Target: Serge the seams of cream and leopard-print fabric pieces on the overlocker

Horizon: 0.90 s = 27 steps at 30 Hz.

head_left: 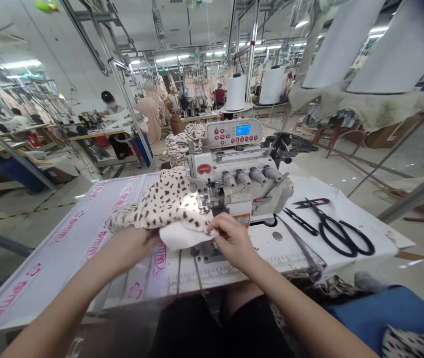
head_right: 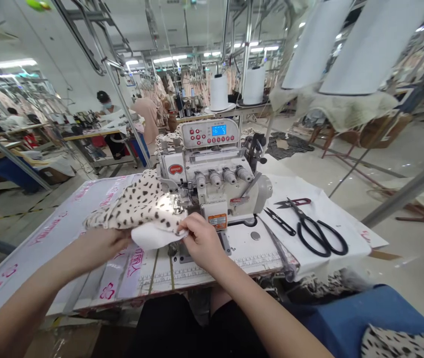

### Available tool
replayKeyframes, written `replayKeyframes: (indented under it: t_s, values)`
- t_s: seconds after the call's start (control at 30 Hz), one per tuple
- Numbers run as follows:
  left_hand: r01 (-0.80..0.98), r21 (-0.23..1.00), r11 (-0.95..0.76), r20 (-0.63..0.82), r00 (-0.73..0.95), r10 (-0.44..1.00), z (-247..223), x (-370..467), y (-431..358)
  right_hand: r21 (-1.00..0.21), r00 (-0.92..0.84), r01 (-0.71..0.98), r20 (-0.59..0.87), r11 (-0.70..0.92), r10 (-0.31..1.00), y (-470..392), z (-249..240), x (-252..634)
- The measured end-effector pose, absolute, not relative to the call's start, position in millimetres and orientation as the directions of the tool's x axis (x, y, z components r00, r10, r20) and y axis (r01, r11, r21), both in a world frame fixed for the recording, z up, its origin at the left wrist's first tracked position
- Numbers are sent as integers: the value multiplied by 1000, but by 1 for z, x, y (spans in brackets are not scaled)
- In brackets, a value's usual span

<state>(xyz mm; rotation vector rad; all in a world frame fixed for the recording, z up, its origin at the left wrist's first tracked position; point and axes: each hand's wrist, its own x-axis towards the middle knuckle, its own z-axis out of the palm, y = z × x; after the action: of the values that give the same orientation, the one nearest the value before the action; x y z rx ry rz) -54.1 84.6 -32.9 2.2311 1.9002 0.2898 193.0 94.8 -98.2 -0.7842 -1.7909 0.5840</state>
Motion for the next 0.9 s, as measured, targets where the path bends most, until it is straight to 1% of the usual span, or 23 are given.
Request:
replayKeyframes:
  t_s: [0.03,0.07,0.1,0.13,0.17,0.2,0.23,0.27,0.3,0.37,0.53,0.63,0.83,0.9]
  values:
    - [949,244,-202,-45,219,975,-32,-45,68,-708,-225,229,629,668,744,95,-98,193]
    - [930,254,-266,-26,281,959,-33,-34,54,-711,-214,227,630,665,746,95,-98,192]
    - [895,278,-349,80,341,937,-35,-22,44,-715,-207,226,629,662,750,95,-98,191]
    - [845,281,-455,243,396,886,-38,-9,38,-719,-201,226,626,657,754,95,-98,191]
    - [794,253,-553,410,430,804,-43,3,38,-722,-198,227,623,654,757,95,-97,190]
    - [754,201,-625,541,447,713,-48,14,42,-722,-198,229,622,653,758,95,-96,189]
    - [726,145,-672,622,461,633,-55,22,49,-721,-197,231,623,654,757,95,-95,188]
    - [710,100,-697,661,476,580,-60,27,58,-717,-193,232,628,657,754,95,-94,188]
    - [699,70,-712,675,492,550,-66,30,68,-712,-187,233,635,662,749,95,-93,187]
    - [671,56,-740,675,520,523,-73,29,85,-699,-183,239,649,674,738,95,-92,187]
    - [610,156,-777,685,500,530,-74,19,95,-662,-254,284,646,694,720,91,-90,192]
    - [599,174,-781,691,491,531,-73,18,92,-626,-267,279,678,728,685,89,-90,195]
    - [604,169,-779,687,494,533,-71,20,93,-523,-262,266,770,810,582,88,-96,198]
    - [641,135,-755,663,508,550,-69,18,93,-485,-279,284,784,827,555,88,-98,199]
